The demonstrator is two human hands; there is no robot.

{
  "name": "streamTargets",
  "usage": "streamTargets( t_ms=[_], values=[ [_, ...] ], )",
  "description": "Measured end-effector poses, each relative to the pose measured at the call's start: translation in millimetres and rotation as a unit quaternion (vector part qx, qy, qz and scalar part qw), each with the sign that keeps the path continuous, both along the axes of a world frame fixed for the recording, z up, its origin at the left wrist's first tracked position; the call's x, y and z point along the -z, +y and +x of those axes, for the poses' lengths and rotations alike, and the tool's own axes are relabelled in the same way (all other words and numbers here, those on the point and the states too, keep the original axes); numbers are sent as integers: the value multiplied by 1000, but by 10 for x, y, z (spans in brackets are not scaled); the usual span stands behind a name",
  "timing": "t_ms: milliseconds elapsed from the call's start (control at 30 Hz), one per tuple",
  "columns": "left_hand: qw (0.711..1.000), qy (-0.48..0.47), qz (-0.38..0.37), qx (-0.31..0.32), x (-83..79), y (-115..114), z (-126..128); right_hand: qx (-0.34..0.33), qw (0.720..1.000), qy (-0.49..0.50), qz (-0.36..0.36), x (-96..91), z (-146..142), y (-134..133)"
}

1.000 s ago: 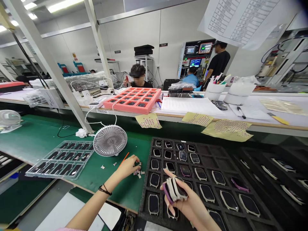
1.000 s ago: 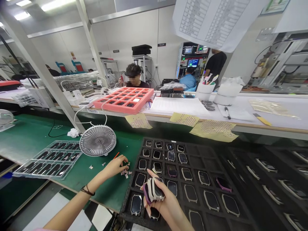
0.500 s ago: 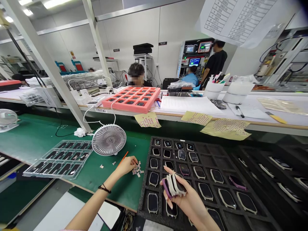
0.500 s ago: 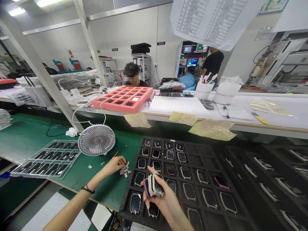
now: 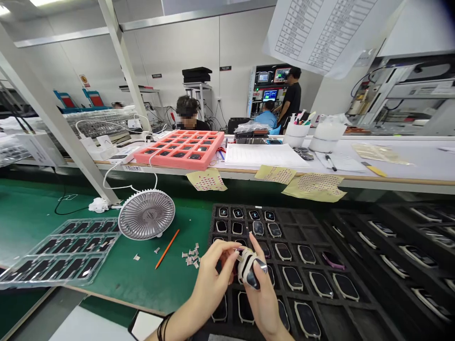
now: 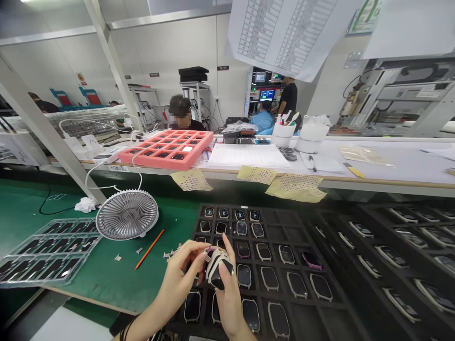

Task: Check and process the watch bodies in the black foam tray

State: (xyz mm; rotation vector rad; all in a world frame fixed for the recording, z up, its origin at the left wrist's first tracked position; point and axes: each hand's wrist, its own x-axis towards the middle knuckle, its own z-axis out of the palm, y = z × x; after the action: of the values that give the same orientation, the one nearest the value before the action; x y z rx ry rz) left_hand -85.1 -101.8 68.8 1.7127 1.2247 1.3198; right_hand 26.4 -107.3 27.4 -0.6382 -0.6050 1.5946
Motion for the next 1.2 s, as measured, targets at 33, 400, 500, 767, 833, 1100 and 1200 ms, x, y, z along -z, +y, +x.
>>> streamTargets(
  t_ms=[33,400,500,767,833,1100,1200],
  values=[
    [1000,-6,8,-2,6,-22,43,6,1000,-6,2,20,4,-9],
    [999,-6,42,7,162,-52,115,111,982,-142,52,201,54,-15],
    [990,-27,-72,119,218,-77,79,139,973,-171,64,241,94,-7],
    [956,27,-179,231,343,-42,-195,85,973,-211,26,185,153,-9],
    [978,96,-140,124,373,62,-406,55,980,-187,33,126,169,3],
    [898,418,-114,-72,869,308,-979,8,994,-107,12,3,190,21],
    [894,426,-119,-69,920,323,-960,5,995,-98,4,-9,179,14]
  ],
)
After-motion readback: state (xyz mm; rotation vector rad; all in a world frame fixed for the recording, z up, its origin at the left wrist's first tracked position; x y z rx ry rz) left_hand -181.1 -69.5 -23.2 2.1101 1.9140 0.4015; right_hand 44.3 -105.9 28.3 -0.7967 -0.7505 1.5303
